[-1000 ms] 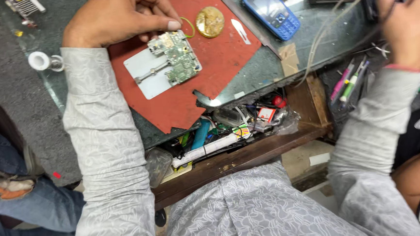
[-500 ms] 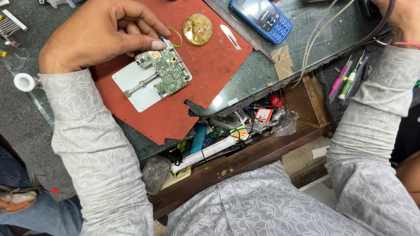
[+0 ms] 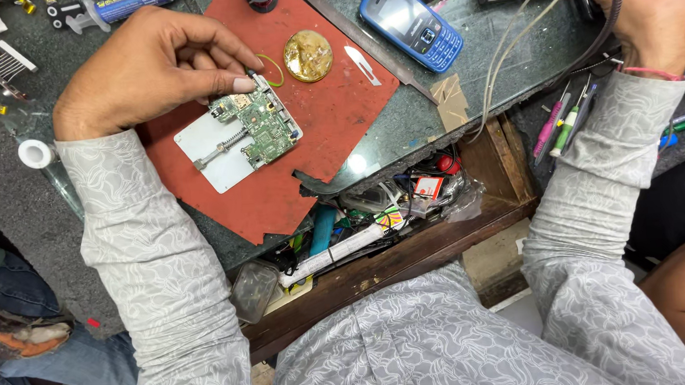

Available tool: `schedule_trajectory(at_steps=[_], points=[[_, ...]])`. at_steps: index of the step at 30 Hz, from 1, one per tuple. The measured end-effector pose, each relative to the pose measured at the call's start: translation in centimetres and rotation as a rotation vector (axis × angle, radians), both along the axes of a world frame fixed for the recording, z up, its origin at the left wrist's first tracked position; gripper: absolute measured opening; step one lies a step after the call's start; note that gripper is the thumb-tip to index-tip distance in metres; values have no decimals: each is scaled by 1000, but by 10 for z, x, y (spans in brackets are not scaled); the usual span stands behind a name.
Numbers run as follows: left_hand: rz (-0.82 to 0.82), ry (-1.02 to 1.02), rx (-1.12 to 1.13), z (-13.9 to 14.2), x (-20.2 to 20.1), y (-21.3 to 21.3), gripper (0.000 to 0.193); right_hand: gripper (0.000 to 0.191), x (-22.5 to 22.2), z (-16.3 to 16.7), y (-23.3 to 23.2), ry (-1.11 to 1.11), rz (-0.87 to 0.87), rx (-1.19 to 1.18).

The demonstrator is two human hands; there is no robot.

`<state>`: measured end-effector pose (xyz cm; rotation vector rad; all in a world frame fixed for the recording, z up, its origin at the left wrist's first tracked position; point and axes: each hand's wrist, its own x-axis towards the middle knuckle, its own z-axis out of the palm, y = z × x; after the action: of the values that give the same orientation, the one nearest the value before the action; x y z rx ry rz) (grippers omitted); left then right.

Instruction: The person solders components on a disassembled phone motherboard clamped to a work board, holding the board steady with one hand while applying a soldering iron to its contacts. They reposition the board and continue soldering different points along its edge throughout the clip.

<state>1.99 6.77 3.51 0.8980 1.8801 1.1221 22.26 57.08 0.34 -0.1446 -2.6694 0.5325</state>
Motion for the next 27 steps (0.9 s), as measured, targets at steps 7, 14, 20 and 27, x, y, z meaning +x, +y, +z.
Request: schedule_trajectory(at_steps=[7,14,20,27], points=[[-9,10,12,-1,-1,-1,28,28,0,4,-8,-14,-50,-128],[-4,8,12,0,-1,-2,29,32,-3,2,-8,17,-53,-180],[-13,11,19,3,0,-2,29,33,-1,1,-6,117,85,-45],[-5,10,24,1,-1,-3,28,40,-2,7,-13,7,-99,-121]])
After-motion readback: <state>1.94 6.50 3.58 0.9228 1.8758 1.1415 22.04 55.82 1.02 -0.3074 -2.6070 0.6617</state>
